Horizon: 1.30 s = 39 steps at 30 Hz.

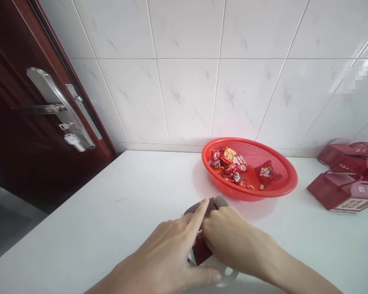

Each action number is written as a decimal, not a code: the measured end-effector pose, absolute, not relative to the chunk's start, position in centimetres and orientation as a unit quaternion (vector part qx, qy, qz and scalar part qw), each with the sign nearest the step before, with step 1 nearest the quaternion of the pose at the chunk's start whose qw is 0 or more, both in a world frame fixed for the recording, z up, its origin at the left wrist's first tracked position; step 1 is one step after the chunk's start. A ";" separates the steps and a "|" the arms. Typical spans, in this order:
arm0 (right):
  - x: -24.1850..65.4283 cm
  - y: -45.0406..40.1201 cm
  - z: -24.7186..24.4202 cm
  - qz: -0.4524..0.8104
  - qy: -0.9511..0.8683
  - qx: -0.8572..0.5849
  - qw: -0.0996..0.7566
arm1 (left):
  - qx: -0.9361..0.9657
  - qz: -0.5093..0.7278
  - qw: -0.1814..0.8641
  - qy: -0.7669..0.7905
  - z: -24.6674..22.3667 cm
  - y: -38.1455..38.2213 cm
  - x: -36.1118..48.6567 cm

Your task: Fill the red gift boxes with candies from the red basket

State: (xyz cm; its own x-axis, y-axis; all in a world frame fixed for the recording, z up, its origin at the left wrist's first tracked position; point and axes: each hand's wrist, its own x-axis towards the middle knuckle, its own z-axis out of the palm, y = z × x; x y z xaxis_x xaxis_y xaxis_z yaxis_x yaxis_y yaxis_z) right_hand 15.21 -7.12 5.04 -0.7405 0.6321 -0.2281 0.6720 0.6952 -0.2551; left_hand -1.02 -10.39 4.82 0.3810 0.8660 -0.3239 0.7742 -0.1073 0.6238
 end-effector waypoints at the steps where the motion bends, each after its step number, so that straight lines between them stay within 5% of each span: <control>1: 15.5 -7.0 4.9 -0.184 0.918 0.350 0.036 | 0.742 0.061 0.374 0.553 4.8 -10.4 -1.0; 9: 16.6 -6.5 4.6 -0.219 0.902 0.366 -0.065 | 0.749 0.087 0.372 0.541 4.7 -10.4 -1.2; 16: 15.6 -6.6 5.1 -0.184 0.913 0.361 0.040 | 0.751 0.066 0.360 0.550 4.2 -10.4 -1.7; 26: 16.9 -5.7 4.1 -0.183 0.915 0.356 -0.046 | 0.769 0.087 0.347 0.530 4.6 -10.3 -1.5; 34: 18.2 -5.9 6.3 -0.267 0.894 0.351 -0.077 | 0.699 0.244 0.468 0.482 4.4 -9.9 -2.0; 39: 17.8 -6.6 6.8 -0.295 0.843 0.385 -0.232 | 0.593 0.435 0.545 0.402 4.8 -9.6 -2.2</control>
State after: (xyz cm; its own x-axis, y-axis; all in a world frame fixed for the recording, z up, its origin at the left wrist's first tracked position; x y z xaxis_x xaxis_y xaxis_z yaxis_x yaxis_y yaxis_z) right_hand 17.80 -6.61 6.82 -0.5954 0.7865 0.1642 0.5127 0.5293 -0.6761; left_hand -2.17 -9.57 4.82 0.2975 0.9515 0.0778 0.0021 -0.0822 0.9966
